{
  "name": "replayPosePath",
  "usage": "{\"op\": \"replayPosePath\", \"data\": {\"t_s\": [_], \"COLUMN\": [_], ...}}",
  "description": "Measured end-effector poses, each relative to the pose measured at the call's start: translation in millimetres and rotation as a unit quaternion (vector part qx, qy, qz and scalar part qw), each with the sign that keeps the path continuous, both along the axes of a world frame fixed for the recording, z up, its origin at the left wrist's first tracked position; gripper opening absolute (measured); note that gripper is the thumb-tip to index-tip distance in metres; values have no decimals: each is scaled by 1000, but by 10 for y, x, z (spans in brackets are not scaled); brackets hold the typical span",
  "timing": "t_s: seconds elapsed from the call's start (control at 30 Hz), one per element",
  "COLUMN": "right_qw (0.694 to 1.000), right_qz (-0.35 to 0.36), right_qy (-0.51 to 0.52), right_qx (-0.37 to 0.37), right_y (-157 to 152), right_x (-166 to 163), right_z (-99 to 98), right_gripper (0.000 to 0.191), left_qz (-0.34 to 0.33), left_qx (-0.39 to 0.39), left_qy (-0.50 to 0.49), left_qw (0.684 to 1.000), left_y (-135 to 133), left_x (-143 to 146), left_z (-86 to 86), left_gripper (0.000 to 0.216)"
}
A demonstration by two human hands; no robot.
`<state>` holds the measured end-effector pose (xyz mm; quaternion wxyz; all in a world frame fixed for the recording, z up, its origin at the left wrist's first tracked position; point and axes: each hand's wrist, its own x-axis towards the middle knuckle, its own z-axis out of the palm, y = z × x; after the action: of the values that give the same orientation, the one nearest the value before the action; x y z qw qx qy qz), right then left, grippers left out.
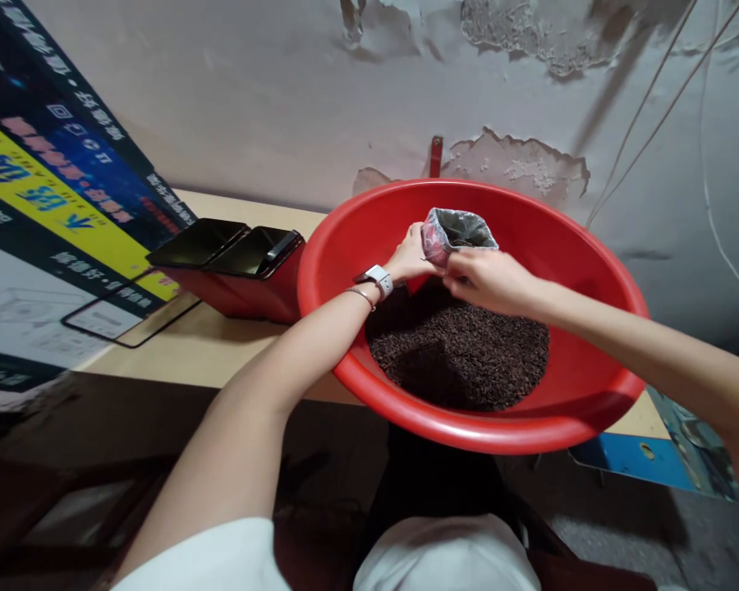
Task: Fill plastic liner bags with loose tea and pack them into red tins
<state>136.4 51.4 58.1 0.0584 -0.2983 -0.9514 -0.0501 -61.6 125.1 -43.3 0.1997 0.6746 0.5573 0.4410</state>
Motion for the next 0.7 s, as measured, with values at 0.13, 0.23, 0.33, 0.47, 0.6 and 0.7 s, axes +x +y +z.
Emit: {"op": "replayPosePath", "data": {"t_s": [0.13, 0.23, 0.33, 0.47, 0.6, 0.7], "right_qw": [991, 988, 984, 973, 962, 956], "right_qz": [-7, -39, -53, -48, -7, 24], "right_qy": [-110, -99, -67, -45, -28, -52], "right_qx": [-78, -114, -158, -220, -272, -286], "right_y": [-190, -94, 33, 107, 90, 44], "right_x": [182, 230, 232, 246, 272, 277], "right_z": [-419, -648, -761, -864, -1056, -1217], "right_gripper": [24, 24, 24, 23, 41, 73], "left_qz": [20, 31, 79, 108, 140, 144], "left_qx": [12, 17, 5, 29, 42, 50], "left_qy": [45, 28, -40, -71, -101, -98], "left_qw": [999, 999, 996, 991, 984, 983], "left_y": [-87, -91, -62, -60, -65, -47], "left_x": [67, 93, 96, 117, 137, 128], "left_z": [55, 57, 25, -7, -29, -52], "left_gripper": [99, 97, 95, 99, 98, 96]}}
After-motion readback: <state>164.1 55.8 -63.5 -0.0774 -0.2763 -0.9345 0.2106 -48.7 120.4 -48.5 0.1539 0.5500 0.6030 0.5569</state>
